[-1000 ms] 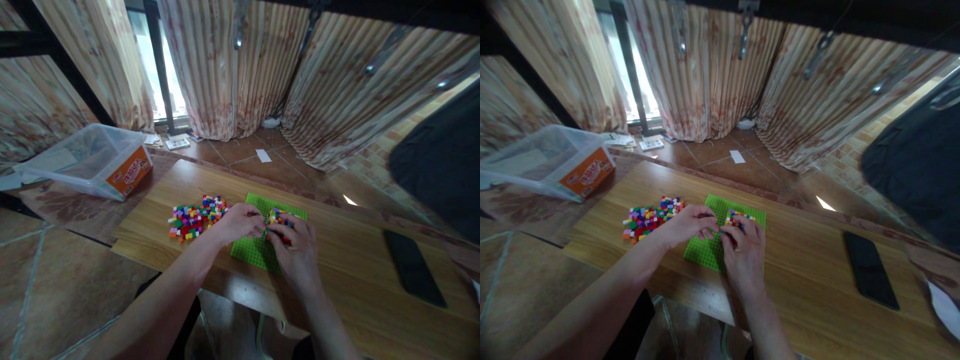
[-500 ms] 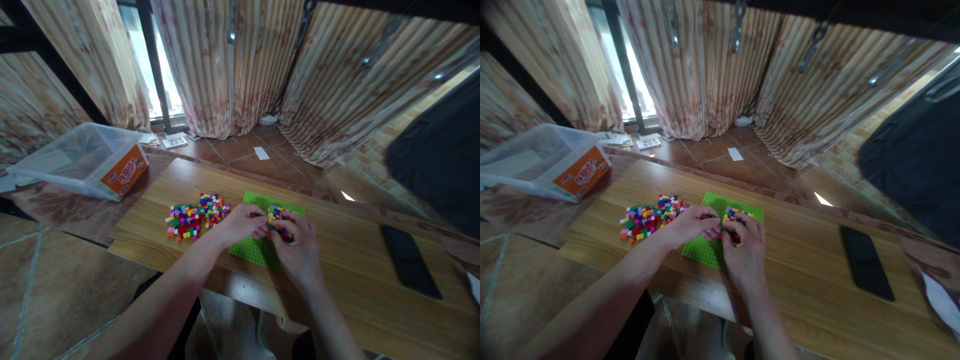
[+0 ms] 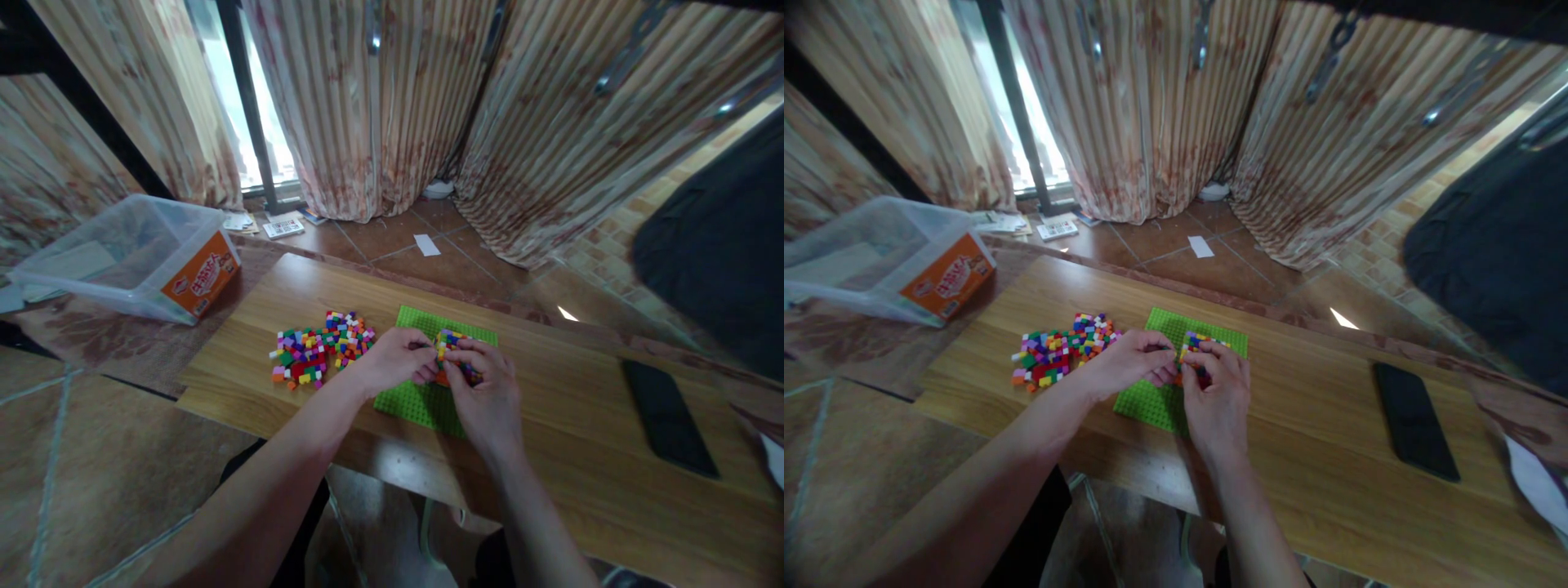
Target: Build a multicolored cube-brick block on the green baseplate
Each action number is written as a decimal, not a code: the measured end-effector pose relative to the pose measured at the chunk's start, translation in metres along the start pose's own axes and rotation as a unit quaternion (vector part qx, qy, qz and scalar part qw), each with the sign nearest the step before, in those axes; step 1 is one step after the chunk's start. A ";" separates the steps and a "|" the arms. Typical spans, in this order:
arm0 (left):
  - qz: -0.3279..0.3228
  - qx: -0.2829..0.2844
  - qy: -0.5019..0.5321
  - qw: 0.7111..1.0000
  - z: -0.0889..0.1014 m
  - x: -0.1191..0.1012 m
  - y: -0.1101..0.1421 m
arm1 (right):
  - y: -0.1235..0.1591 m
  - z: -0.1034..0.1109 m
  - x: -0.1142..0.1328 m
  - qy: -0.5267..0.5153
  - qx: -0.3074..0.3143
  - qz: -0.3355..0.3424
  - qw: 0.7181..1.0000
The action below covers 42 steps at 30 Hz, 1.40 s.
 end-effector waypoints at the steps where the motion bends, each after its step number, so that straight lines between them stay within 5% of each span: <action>1: -0.001 0.001 0.000 1.000 0.000 0.000 0.000 | 0.000 0.000 0.000 0.000 -0.001 -0.003 1.000; 19: -0.022 0.007 -0.003 1.000 0.003 0.006 -0.002 | -0.002 -0.001 0.002 -0.028 0.011 -0.018 0.999; 27: -0.026 0.002 0.007 1.000 0.012 0.002 -0.002 | -0.006 0.012 -0.008 -0.133 -0.009 -0.049 0.990; 42: -0.039 0.092 0.084 0.991 0.007 -0.007 0.009 | 0.001 0.012 0.003 -0.145 0.006 0.041 0.989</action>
Point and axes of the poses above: each hand's wrist, its own y-axis away from the middle knuckle, its own z-axis out of the back of the hand, x = y × z, the point moved 1 cm from there along -y, towards the middle knuckle, and after that the axes turned 4 degrees about -z, right-handed, at the moved point
